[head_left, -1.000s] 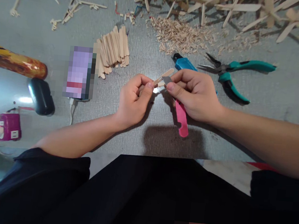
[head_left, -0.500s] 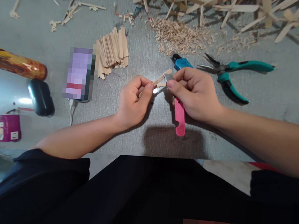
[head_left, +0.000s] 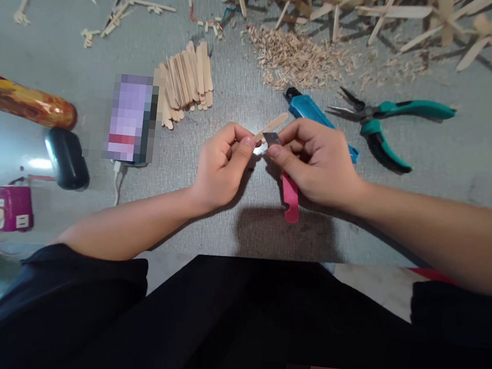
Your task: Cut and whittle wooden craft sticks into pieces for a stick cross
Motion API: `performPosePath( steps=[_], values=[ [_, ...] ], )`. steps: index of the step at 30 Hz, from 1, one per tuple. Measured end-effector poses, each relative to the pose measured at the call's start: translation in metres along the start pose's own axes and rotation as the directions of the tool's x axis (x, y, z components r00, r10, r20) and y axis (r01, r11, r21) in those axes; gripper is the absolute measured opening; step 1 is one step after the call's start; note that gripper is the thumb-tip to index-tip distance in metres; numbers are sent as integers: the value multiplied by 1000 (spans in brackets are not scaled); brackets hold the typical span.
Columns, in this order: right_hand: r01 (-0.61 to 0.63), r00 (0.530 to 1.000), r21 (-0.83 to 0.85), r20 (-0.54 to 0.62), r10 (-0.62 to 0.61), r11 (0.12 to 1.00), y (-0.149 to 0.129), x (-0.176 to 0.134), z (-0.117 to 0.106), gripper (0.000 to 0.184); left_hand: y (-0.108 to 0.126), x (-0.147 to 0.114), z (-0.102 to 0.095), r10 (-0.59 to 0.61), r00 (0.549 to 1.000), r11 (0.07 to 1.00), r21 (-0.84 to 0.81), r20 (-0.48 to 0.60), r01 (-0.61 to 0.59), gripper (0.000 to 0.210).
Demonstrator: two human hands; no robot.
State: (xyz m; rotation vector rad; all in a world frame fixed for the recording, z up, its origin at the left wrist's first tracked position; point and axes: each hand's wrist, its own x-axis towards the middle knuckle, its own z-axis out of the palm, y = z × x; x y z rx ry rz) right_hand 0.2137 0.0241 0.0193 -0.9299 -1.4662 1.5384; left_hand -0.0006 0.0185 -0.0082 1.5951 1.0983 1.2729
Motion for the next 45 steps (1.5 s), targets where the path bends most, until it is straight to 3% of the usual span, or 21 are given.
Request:
performPosePath(
  steps=[4,9,17,23,27,33,45],
  values=[
    [-26,999,-20,-31,25,999,0,-1,-1,32,0,0,-2,6,999,1000,-8,37,-6,48],
    [-16,1000,-22,11,16,1000,1,-2,-3,29,4,0,-1,-23,998,999,-26,50,25,50],
    [19,997,-72,-77,-25,997,2,-1,-1,46,2,1,0,-88,995,996,-8,48,89,54],
    [46,997,-100,-52,-51,994,5,-2,-1,37,3,0,-2,-104,991,994,-11,84,105,52],
    [41,998,-133,-48,-48,990,3,-4,0,35,3,1,-2,-83,993,996,-27,85,86,51],
    [82,987,-110,-131,-97,990,2,-4,0,36,4,1,0,-59,994,995,-69,91,65,47],
    [101,988,-150,-97,-117,983,7,-3,-1,37,1,0,-2,-46,995,999,-21,86,48,45]
  ],
)
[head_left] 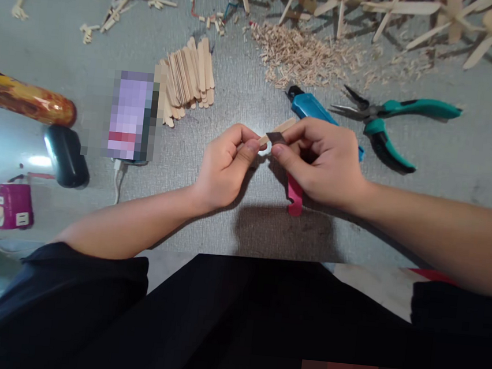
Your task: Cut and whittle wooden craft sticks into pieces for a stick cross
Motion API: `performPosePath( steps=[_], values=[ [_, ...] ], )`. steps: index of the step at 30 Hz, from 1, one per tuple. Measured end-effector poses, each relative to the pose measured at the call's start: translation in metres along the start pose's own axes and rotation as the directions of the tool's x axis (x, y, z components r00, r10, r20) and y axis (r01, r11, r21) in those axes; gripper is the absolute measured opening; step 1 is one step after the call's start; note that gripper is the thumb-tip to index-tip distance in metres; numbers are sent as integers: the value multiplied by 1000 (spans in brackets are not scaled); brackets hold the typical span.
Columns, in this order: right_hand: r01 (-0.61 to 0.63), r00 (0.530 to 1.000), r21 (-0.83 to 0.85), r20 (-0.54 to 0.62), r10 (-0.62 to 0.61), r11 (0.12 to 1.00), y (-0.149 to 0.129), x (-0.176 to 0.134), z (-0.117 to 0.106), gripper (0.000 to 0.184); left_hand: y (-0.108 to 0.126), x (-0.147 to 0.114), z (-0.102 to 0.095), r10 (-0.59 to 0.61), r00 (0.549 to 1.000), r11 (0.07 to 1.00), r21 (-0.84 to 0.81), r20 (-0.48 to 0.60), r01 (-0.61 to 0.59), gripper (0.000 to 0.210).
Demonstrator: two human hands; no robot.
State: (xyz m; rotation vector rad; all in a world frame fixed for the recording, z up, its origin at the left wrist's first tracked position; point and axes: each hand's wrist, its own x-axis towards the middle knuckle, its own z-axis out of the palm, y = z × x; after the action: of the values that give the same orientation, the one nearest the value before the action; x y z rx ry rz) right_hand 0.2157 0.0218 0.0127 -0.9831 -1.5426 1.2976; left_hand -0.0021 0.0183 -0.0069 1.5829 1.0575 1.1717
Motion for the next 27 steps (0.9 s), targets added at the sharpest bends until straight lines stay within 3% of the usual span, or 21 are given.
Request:
performPosePath(
  steps=[10,14,17,22,27],
  values=[
    [11,999,21,50,-12,1000,-3,1,0,25,0,0,-2,0,999,1000,25,33,-1,46],
    [-42,999,5,31,42,999,-4,-3,-2,33,0,0,-2,-58,998,998,38,10,58,52],
    [-55,998,5,-6,55,998,-4,-2,-1,40,2,0,-2,-23,1000,999,40,-3,23,50],
    [-30,1000,30,-6,30,999,-4,1,0,36,2,-1,0,-16,1000,999,33,17,16,48],
    [-33,999,-8,42,33,999,0,0,-2,33,-5,-1,-2,-56,997,998,15,-62,57,52]
  ],
)
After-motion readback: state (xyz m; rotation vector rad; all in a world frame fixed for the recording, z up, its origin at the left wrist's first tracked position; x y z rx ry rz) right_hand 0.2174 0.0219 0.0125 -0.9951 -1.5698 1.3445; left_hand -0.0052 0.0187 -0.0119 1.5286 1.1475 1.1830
